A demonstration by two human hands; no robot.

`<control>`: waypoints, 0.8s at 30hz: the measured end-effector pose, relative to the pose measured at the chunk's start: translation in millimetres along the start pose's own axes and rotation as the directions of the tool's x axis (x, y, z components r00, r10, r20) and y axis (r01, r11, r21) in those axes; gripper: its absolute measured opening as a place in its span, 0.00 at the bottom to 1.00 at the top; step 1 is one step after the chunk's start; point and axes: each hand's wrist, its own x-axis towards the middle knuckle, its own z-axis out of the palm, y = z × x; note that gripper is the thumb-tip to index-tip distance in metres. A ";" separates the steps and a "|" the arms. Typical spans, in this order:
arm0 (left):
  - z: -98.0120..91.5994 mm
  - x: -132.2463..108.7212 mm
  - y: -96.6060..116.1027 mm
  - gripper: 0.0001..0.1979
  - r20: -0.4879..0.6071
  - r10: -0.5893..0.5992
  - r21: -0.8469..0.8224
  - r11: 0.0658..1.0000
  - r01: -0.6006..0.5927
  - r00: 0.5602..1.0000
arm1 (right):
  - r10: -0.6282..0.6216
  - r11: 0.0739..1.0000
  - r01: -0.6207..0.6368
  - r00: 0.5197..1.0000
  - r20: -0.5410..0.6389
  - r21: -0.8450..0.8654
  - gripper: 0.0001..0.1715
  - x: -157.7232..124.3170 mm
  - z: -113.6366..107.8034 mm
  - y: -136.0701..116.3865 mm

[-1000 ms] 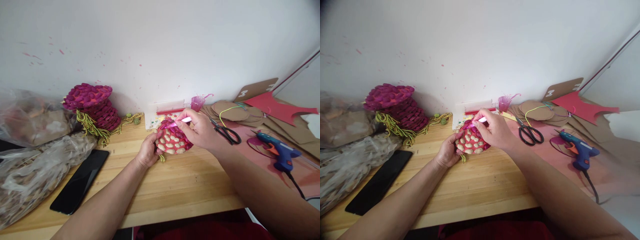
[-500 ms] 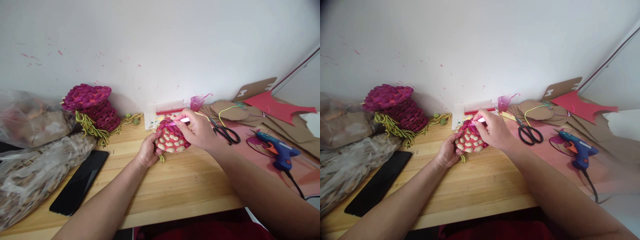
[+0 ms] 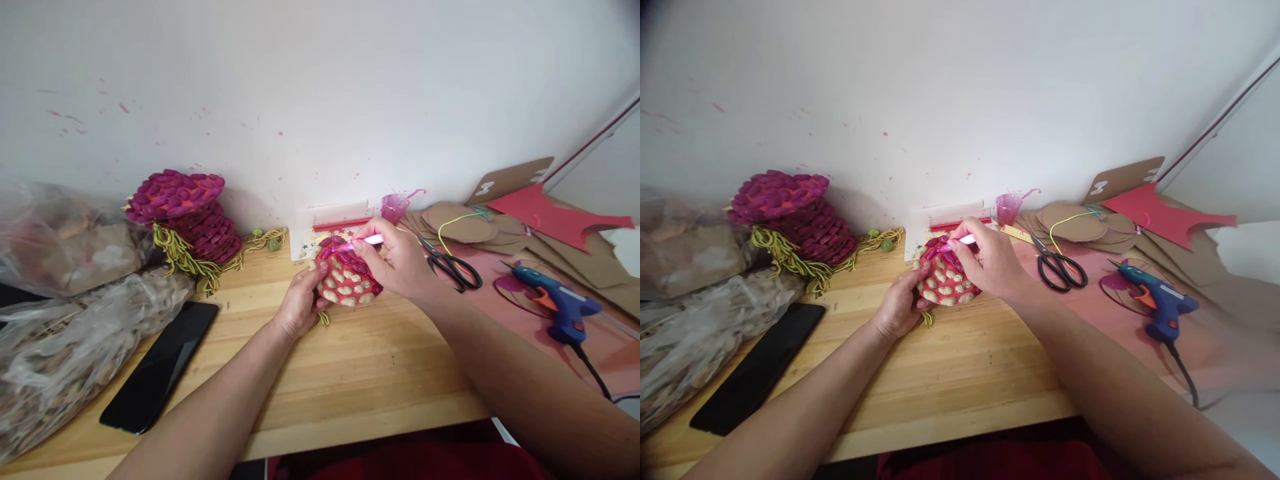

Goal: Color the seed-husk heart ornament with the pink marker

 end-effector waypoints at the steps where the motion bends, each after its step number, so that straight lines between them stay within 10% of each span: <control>1: 0.1 0.0 -0.2 0.24 -0.008 0.010 0.005 1.000 -0.010 1.000 | 0.002 1.000 -0.002 1.000 0.009 0.003 0.04 -0.1 -0.1 -0.1; 24: 1.0 -2.4 -1.0 0.23 0.001 0.068 0.166 0.984 -0.067 0.998 | 0.080 0.997 -0.080 0.996 -0.036 0.010 0.05 -1.9 3.6 2.5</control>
